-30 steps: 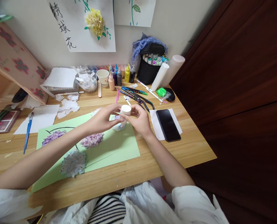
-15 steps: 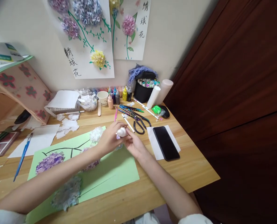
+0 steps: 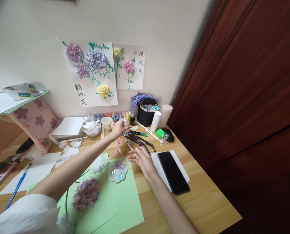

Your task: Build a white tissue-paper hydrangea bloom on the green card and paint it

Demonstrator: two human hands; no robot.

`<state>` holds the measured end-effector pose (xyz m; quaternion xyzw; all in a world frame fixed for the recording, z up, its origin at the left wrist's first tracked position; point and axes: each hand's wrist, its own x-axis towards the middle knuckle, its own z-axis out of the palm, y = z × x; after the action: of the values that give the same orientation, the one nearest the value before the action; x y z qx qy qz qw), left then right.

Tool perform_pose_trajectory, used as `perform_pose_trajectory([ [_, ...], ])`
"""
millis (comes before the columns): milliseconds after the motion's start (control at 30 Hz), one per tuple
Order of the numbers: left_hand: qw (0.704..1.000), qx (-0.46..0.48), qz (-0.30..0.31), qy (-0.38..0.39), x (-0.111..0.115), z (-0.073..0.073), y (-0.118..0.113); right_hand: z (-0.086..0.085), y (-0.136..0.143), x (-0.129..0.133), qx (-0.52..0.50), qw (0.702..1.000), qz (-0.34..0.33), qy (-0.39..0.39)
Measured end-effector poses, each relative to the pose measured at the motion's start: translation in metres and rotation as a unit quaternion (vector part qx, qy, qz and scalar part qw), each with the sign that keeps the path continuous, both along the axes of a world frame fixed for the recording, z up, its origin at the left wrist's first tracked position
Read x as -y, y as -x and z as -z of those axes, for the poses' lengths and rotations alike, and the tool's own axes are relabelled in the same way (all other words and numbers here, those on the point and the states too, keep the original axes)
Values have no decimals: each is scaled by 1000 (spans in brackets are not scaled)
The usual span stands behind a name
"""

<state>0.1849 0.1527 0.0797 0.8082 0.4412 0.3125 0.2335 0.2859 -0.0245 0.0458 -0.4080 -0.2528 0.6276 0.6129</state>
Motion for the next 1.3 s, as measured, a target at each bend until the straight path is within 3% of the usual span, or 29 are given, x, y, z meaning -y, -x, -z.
perform_pose_trajectory([
  [133, 998, -27, -52, -27, -23, 4, -24, 10, -6, -6, 105, 994, -1, -5],
  [333, 991, -81, -105, -12, -30, 9, -39, 25, -23, -15, 350, 934, 59, -32],
  [600, 985, -114, -131, 17, -26, 12, -42, 31, -28, -11, 582, 808, 62, -59],
  [800, 985, -131, -112, -26, -2, -5, -34, 37, -21, -12, 652, 753, 50, -74],
  [933, 984, -149, -73, -66, 29, -20, 9, 33, -15, -9, 661, 743, 21, -100],
  [1100, 979, -191, -58, -47, 77, -31, 113, 29, 0, 1, 662, 737, -37, -128],
  [1200, 977, -194, -72, 50, 117, -27, 167, 29, 8, 4, 636, 762, -76, -99],
  [1300, 970, -173, -23, 170, 161, -18, 187, 30, 15, 1, 616, 779, -93, -65],
])
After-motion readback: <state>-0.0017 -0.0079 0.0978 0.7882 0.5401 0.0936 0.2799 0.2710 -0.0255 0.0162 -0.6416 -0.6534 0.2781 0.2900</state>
